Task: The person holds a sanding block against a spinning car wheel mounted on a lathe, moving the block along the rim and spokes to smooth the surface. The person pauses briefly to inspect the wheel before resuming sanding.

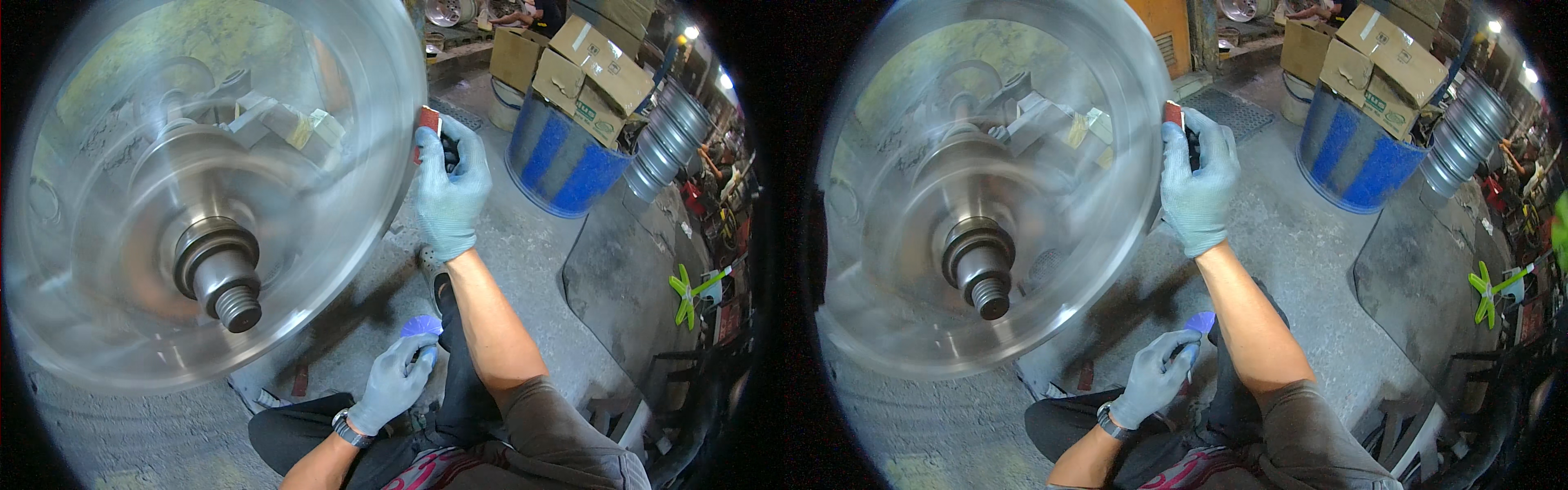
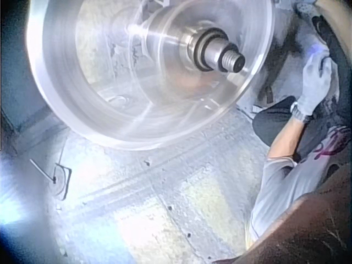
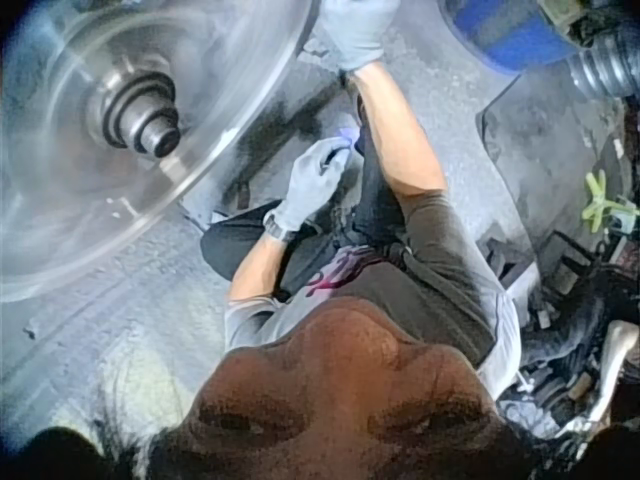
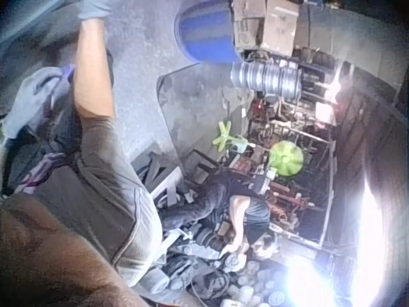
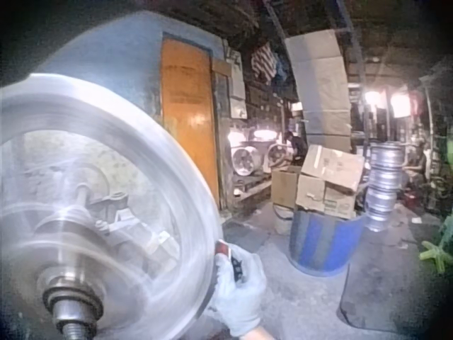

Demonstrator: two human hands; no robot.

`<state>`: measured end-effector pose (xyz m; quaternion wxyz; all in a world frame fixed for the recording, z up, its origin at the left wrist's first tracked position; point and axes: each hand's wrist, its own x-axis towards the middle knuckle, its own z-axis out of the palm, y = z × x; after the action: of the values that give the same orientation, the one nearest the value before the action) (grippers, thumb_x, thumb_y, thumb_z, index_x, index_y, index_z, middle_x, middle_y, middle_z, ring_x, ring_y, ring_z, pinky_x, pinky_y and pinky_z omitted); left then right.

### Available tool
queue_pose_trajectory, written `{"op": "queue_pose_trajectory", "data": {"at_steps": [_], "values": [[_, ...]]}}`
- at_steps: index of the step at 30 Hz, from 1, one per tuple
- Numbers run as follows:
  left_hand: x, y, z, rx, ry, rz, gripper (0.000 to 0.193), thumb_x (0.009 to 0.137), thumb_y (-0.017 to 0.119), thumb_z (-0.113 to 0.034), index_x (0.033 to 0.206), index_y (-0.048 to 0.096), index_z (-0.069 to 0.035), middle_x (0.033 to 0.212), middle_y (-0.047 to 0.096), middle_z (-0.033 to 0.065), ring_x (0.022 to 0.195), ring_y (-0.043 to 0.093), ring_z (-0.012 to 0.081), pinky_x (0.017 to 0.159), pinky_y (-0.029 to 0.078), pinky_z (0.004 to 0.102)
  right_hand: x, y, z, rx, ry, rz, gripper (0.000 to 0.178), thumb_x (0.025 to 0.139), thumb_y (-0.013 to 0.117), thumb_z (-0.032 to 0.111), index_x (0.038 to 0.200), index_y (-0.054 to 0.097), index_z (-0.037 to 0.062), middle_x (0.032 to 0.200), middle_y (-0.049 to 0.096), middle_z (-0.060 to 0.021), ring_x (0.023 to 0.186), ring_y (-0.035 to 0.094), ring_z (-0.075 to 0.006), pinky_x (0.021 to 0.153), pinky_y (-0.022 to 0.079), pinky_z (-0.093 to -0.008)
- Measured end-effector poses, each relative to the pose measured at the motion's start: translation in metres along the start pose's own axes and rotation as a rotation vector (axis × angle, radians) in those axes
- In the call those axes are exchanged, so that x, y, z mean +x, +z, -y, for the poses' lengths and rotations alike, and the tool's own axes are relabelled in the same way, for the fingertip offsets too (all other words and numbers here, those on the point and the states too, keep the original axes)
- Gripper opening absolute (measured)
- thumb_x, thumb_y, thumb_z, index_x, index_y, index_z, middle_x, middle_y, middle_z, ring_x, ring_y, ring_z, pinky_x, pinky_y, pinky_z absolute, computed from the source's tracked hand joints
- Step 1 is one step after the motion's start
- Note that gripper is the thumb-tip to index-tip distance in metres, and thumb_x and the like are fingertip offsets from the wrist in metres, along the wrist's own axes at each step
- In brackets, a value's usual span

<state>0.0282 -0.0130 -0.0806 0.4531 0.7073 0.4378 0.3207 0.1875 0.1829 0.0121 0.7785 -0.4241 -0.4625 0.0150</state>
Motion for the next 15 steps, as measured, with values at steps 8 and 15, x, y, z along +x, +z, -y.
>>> {"op": "queue_pose_trajectory", "data": {"at_steps": [8, 15], "values": [[0.0003, -0.0006, -0.0006, -0.009, 0.028, -0.007, 0.028, 0.105, 0.065, -0.015, 0.128, 0.074, -0.001, 0.118, 0.077, 0.0189, 0.103, 0.076, 0.0293, 0.09, 0.058, 0.0376, 0.0026, -0.0033, -0.0033, -0.044, -0.007, 0.015, 0.021, 0.103, 0.078, 0.014, 0.122, 0.076, 0.0025, 0.1, 0.073, -0.0064, 0.084, 0.066, -0.0128, 0.076, 0.056, -0.0297], [-0.0002, 0.0004, 0.0016, -0.011, 0.018, -0.007, 0.028, 0.105, 0.066, -0.014, 0.128, 0.074, -0.001, 0.118, 0.077, 0.0186, 0.102, 0.076, 0.0287, 0.089, 0.058, 0.0369, 0.003, -0.003, 0.0, -0.024, 0.027, 0.009, 0.02, 0.101, 0.079, 0.014, 0.119, 0.077, 0.0046, 0.097, 0.069, -0.0087, 0.081, 0.064, -0.0176, 0.075, 0.054, -0.0333]]}}
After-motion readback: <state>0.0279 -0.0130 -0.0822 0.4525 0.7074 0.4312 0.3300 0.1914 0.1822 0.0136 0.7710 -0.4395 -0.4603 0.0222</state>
